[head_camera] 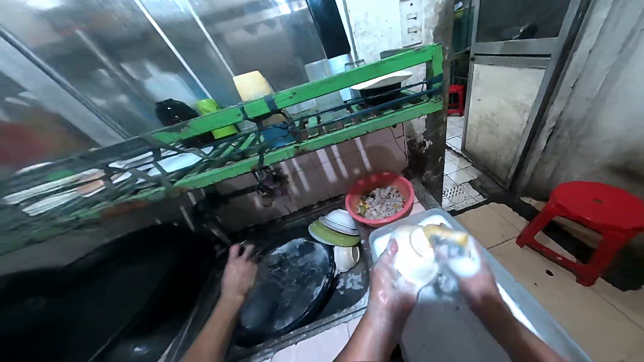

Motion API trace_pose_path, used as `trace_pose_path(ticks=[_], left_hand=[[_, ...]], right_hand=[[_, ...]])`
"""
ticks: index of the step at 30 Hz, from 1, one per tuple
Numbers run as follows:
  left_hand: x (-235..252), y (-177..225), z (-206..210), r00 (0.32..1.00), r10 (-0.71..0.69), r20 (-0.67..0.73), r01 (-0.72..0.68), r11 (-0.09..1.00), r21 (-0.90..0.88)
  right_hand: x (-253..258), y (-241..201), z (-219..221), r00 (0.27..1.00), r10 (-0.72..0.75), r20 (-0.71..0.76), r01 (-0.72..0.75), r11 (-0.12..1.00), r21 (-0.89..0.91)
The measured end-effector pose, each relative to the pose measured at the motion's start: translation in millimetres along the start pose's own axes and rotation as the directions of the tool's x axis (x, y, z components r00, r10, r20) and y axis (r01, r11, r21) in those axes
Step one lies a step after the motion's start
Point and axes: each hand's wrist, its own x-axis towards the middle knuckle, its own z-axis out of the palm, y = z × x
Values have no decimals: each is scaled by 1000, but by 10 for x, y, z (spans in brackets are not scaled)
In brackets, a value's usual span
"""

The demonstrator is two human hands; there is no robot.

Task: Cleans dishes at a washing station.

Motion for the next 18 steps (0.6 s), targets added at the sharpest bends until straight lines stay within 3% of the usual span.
trace_pose_path(ticks=[2, 4, 6, 8, 10, 11, 13, 15, 18], left_hand=[[-81, -70, -103, 995, -14, 94, 13, 1000, 15], [-77, -148, -239, 972, -23, 234, 6, 997, 73], [-8, -170, -321, 939, -111, 324, 79, 991, 110], [45, -137, -274, 906, -251, 342, 231, 968, 98], [59, -95, -174, 924, -293, 244, 296, 955, 25], [88, -82, -143, 948, -268, 173, 272, 962, 1], [164, -104, -142, 988, -110, 109, 96, 987, 129], [221, -218, -189, 972, 56, 229, -135, 928, 347], [119, -468, -108, 879, 202, 431, -422, 751, 508]], right_hand=[[265, -167, -201, 949, 306, 73, -309, 950, 34], [382, -242, -264, 939, 339, 57, -340, 940, 12], [317, -313, -260, 980, 198, -18, -199, 971, -131], [118, -330, -241, 999, -50, 11, 51, 951, -305], [-97, -273, -169, 962, -239, 130, 271, 893, -360], [-165, -261, -141, 963, -203, 177, 254, 904, -344], [-108, -198, -148, 960, 109, 257, -66, 983, -173], [28, -12, -185, 909, 312, 277, -358, 924, 134], [55, -77, -70, 864, 501, 44, -500, 846, 186]])
